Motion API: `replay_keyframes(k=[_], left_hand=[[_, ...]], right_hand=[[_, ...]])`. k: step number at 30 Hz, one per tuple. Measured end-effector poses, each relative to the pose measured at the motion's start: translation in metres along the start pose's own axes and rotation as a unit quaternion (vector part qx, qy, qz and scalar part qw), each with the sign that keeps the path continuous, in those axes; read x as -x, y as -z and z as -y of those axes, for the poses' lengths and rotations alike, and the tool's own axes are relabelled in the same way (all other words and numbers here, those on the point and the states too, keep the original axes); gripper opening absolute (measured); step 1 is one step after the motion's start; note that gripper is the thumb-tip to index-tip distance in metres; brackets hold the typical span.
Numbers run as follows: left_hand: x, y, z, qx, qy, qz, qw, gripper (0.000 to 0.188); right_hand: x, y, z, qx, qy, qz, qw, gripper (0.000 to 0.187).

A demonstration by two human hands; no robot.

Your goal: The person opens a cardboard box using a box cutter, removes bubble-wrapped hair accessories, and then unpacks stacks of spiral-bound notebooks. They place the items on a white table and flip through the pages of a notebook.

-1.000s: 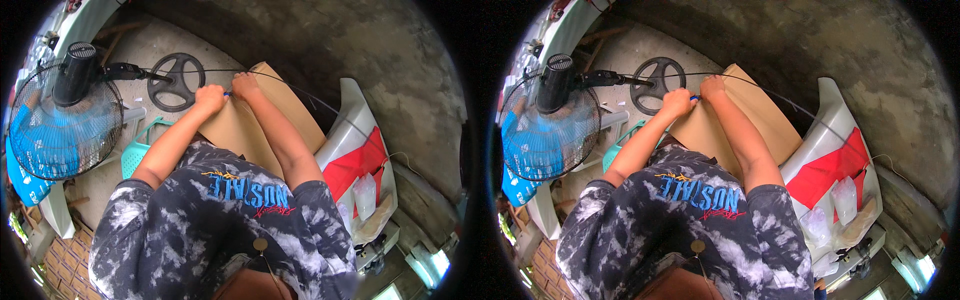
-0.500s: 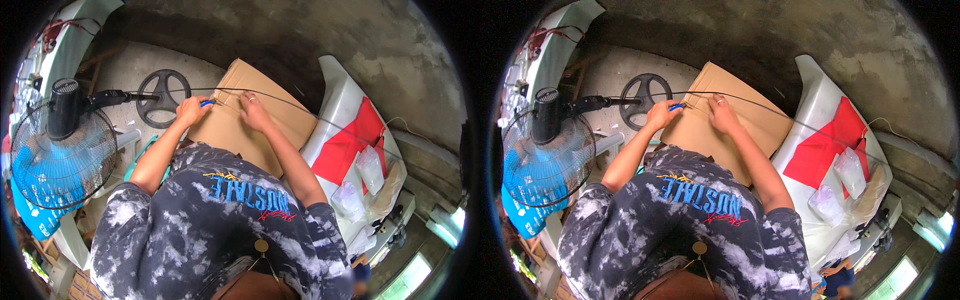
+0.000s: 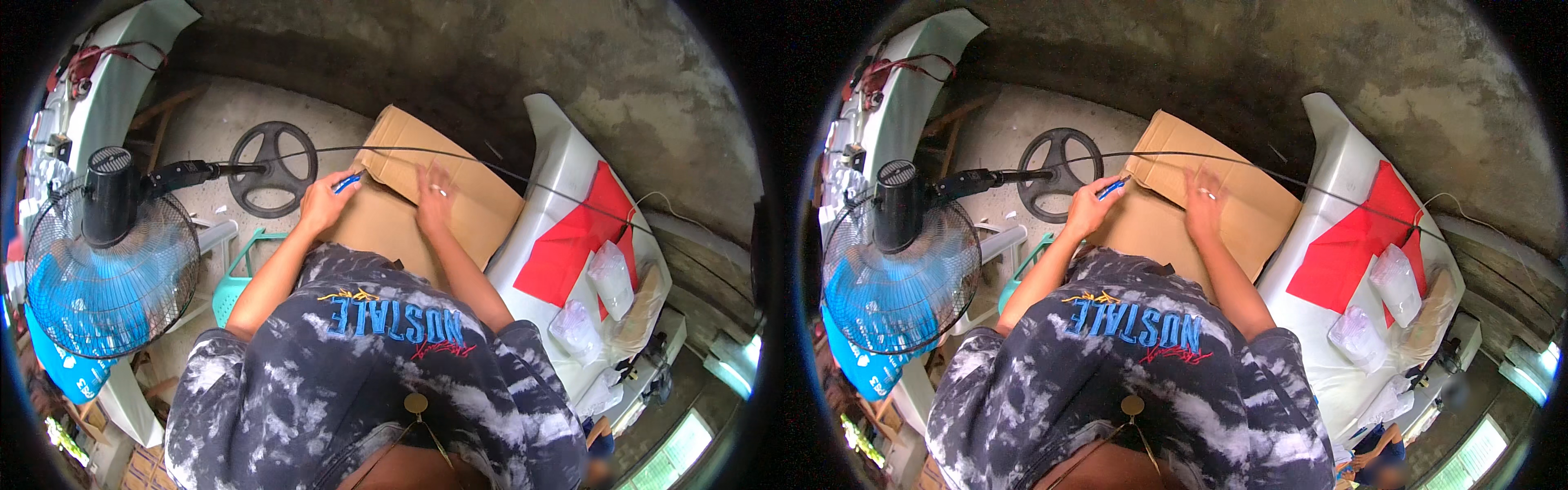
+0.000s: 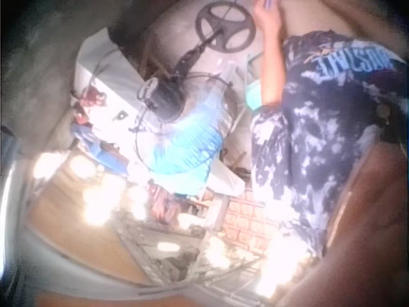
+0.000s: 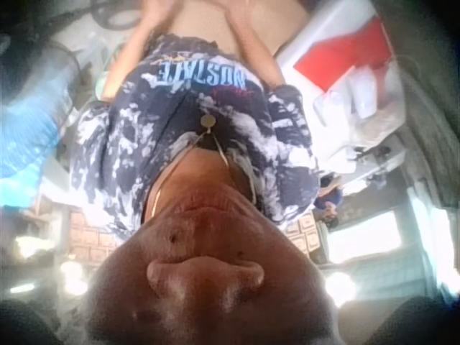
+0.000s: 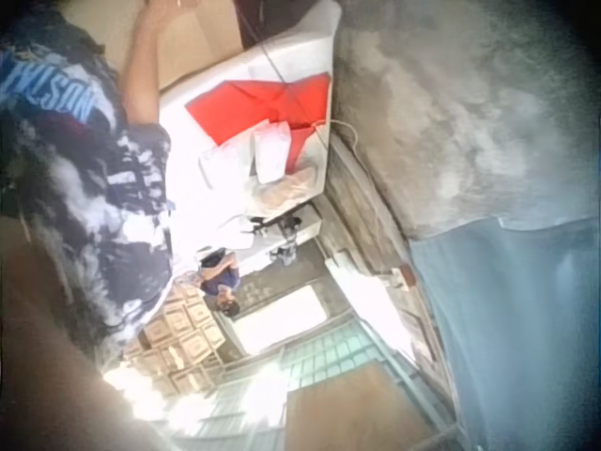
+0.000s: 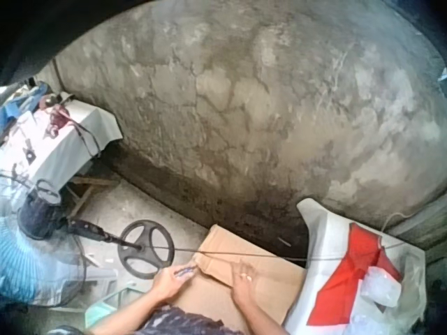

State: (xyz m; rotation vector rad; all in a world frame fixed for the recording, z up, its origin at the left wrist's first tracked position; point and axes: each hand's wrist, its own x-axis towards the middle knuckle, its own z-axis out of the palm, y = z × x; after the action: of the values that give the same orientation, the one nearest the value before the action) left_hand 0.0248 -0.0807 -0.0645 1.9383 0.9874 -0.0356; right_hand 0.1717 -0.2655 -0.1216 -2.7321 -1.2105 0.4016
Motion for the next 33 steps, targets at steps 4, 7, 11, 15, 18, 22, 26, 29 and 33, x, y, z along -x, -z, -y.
replay_keyframes(k=[4, 7, 11, 15, 18, 22, 26, 29, 33], left_hand=[[-0.007, -0.008, 0.01, 0.066, -0.018, 0.011, 0.998, 0.038], [-0.016, 0.002, -0.012, 0.124, -0.11, -0.009, 0.986, 0.035], [-0.066, 0.003, -0.072, 0.095, -0.169, -0.047, 0.98, 0.035], [-0.132, -0.013, -0.104, 0.109, -0.193, -0.082, 0.972, 0.037], [-0.143, -0.021, -0.114, 0.115, -0.162, -0.068, 0.978, 0.038], [-0.116, -0.022, -0.082, 0.106, -0.213, -0.045, 0.97, 0.039], [-0.078, -0.002, -0.031, 0.024, -0.109, -0.001, 0.994, 0.041], [-0.054, 0.022, -0.007, -0.106, -0.026, 0.017, 0.994, 0.041], [-0.037, 0.043, -0.008, -0.213, 0.021, 0.035, 0.976, 0.039]], right_hand=[[0.024, 0.016, -0.049, -0.022, 0.014, 0.003, 1.0, 0.082], [0.013, 0.082, -0.061, -0.135, 0.037, 0.024, 0.99, 0.071], [-0.036, 0.143, -0.094, -0.179, 0.017, -0.053, 0.982, 0.035], [-0.085, 0.182, -0.093, -0.011, -0.096, -0.081, 0.992, 0.046], [-0.109, 0.182, -0.116, 0.066, -0.054, -0.091, 0.992, 0.059], [-0.115, 0.177, -0.122, 0.161, 0.016, -0.145, 0.976, 0.047], [-0.087, 0.124, -0.091, 0.246, 0.126, -0.459, 0.844, 0.034], [-0.035, 0.053, -0.046, 0.019, 0.272, -0.276, 0.922, 0.048], [0.015, 0.011, 0.025, -0.093, 0.022, 0.001, 0.995, 0.056]])
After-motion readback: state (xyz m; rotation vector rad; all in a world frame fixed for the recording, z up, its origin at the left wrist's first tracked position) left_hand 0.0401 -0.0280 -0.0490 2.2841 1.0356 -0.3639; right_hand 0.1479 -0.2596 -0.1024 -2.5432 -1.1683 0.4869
